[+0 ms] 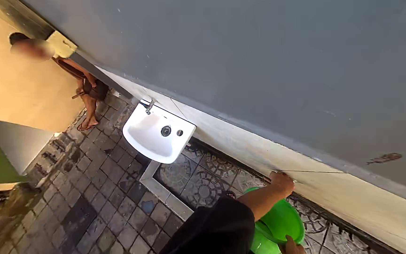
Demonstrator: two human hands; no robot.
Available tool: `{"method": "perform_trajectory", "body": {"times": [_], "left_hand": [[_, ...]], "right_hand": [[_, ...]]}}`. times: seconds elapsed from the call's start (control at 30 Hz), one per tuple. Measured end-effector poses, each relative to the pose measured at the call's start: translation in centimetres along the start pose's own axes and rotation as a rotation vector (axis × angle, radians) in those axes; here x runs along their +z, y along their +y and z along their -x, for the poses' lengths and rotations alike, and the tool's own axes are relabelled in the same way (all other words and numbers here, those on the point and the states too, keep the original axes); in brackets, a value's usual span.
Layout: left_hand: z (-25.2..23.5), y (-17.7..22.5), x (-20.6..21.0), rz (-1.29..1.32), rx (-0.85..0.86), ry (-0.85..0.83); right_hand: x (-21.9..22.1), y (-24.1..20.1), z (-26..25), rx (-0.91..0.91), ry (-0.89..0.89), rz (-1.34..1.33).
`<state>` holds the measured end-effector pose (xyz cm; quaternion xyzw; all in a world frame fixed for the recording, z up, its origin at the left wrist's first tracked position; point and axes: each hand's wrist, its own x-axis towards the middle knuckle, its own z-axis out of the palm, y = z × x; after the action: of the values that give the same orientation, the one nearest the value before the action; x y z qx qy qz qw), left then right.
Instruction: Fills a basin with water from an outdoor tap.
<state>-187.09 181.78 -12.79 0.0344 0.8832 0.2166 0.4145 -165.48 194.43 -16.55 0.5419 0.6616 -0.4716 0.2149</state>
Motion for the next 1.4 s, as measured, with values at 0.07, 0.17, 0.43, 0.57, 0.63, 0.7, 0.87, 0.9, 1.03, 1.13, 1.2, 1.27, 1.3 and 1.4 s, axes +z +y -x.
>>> {"method": "perform_trajectory", "body": {"times": [0.07, 0.17, 0.43, 0.57, 0.63, 0.7, 0.87, 0.9, 1.03, 1.13, 1.2, 1.27, 1.3, 1.4], "left_hand": [[-1.2, 0.8, 0.7, -0.051, -0.063, -0.087], [-1.8, -0.2, 2.3, -0.040, -0.005, -0.066], [-3.4, -0.3, 4.9, -0.202, 0.080, 0.102], [-3.9, 1.6, 5.3, -0.199, -0.064, 0.058], [-4.1, 2.5, 5.3, -0.227, -0.149, 0.029], [-3.9, 3.1, 4.9, -0.200, -0.235, 0.009], [-4.2, 2.9, 5.5, -0.103, -0.253, 0.058], [-4.3, 3.1, 5.6, -0.186, -0.238, 0.036], [-5.2, 3.4, 5.7, -0.275, -0.232, 0.038], [-5.4, 3.4, 5.5, -0.259, -0.246, 0.052], [-5.4, 3.6, 5.3, -0.258, -0.258, 0.035], [-5.4, 3.8, 5.2, -0.254, -0.285, 0.026], [-5.5, 3.9, 5.3, -0.260, -0.299, 0.026], [-5.6, 4.2, 5.4, -0.292, -0.323, 0.025]], "right_hand": [[0.7, -1.7, -2.9, -0.036, -0.033, 0.086], [1.8, -3.4, -6.7, -0.083, -0.056, 0.225], [2.3, -2.6, -15.5, -0.087, -0.147, 0.274], [1.1, -1.5, -17.7, -0.108, -0.168, 0.293], [1.0, -0.9, -18.4, -0.126, -0.179, 0.279], [1.2, -0.6, -18.6, -0.141, -0.204, 0.272], [1.3, -0.8, -18.2, -0.147, -0.261, 0.338], [1.5, -0.7, -18.6, -0.145, -0.270, 0.359], [1.9, -0.4, -21.3, -0.187, -0.262, 0.423], [1.7, -0.1, -22.5, -0.194, -0.260, 0.456], [1.7, 0.6, -23.4, -0.198, -0.244, 0.464], [1.9, 1.5, -24.1, -0.189, -0.227, 0.444], [2.1, 1.9, -24.1, -0.183, -0.217, 0.432], [2.8, 2.8, -24.7, -0.161, -0.162, 0.409]]}}
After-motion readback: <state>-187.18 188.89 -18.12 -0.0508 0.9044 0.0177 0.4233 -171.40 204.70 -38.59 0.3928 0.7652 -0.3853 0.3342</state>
